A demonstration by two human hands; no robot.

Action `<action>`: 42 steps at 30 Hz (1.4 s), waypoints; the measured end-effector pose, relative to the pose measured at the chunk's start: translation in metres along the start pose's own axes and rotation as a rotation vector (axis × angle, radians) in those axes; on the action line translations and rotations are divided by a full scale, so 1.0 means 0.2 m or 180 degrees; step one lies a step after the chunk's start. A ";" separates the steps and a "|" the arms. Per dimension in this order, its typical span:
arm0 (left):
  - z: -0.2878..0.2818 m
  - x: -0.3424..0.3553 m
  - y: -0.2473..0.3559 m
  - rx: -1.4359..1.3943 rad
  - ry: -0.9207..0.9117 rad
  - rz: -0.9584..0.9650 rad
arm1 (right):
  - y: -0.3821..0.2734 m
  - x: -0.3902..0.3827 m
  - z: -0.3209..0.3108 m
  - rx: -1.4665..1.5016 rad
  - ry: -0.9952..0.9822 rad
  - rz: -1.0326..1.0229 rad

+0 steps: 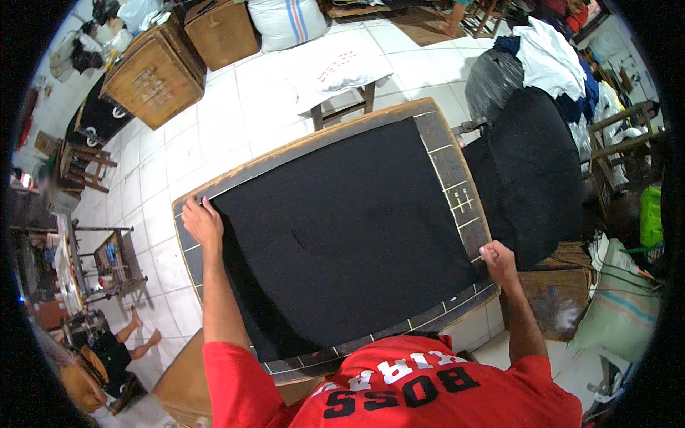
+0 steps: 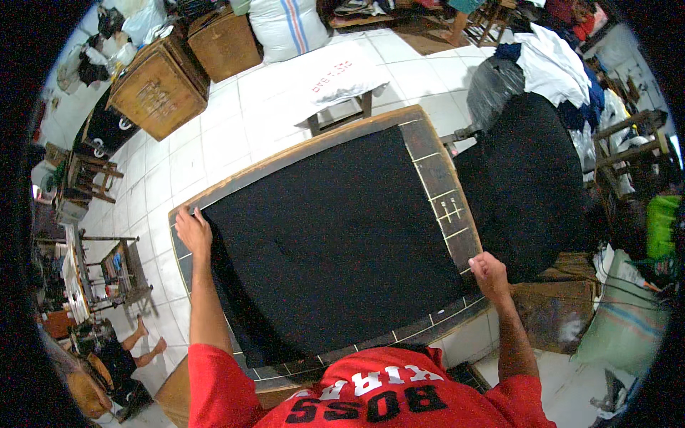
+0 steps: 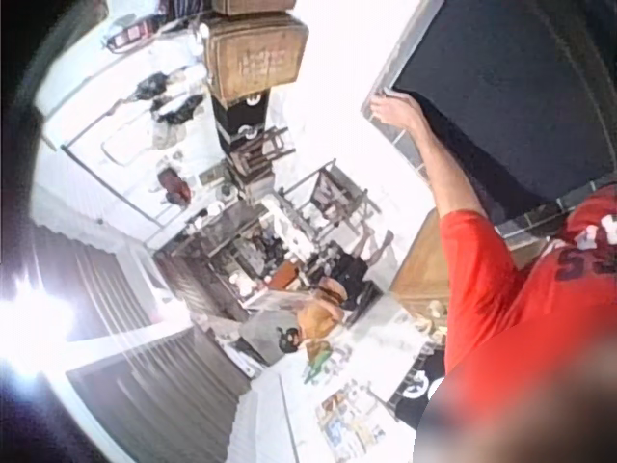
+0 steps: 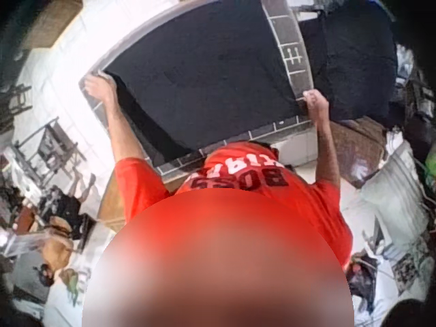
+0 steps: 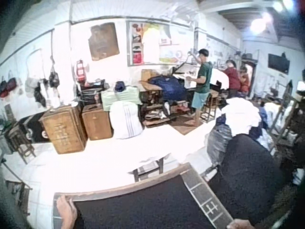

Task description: The person folds black t-shirts on a gridded pressing board in a garment workshop. They smooth each shirt, fold it in half, then fold the sleeves and bottom up, repeating the process for multiple shirts.

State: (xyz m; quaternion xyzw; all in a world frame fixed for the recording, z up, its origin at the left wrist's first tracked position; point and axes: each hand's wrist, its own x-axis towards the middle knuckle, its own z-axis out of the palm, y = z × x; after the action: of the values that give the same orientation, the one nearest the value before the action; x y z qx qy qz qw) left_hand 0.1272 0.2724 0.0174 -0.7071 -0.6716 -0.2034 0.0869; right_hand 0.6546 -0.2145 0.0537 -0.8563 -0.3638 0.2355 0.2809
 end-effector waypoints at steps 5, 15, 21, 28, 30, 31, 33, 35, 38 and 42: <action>-0.32 -0.60 0.49 -0.1108 -0.0031 0.1288 | -0.05 -0.23 0.08 -0.0262 0.0551 -0.0501; -0.73 -1.63 1.08 -0.2400 -0.2345 0.3025 | -0.07 -0.27 0.14 -0.1007 0.0341 -0.0719; -0.67 -1.72 1.09 -0.2119 -0.2277 0.3072 | -0.03 -0.26 0.15 0.0192 0.0134 -0.0360; -0.69 -1.76 1.08 -0.2303 -0.2339 0.2830 | 0.08 -0.23 0.12 0.0272 -0.0156 -0.0281; -0.70 -1.76 1.07 -0.2380 -0.2389 0.2776 | 0.09 -0.24 0.12 0.0277 -0.0212 -0.0215; -0.70 -1.77 1.07 -0.2404 -0.2435 0.2742 | 0.09 -0.25 0.11 0.0288 -0.0243 -0.0153; -0.71 -1.77 1.07 -0.2444 -0.2447 0.2739 | 0.08 -0.25 0.10 0.0343 -0.0280 -0.0076; -0.71 -1.77 1.07 -0.2481 -0.2497 0.2731 | 0.07 -0.25 0.09 0.0419 -0.0297 -0.0045; -0.71 -1.77 1.07 -0.2517 -0.2585 0.2715 | 0.07 -0.25 0.09 0.0530 -0.0357 0.0103; -0.71 -1.78 1.07 -0.2530 -0.2650 0.2664 | 0.10 -0.25 0.09 0.0412 -0.0291 -0.0088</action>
State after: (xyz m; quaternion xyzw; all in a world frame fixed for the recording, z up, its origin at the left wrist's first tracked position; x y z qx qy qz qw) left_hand 0.3086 -0.1266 0.0334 -0.9028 -0.1962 -0.0956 -0.3705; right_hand 0.6221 -0.2580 0.0383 -0.8196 -0.3721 0.2935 0.3220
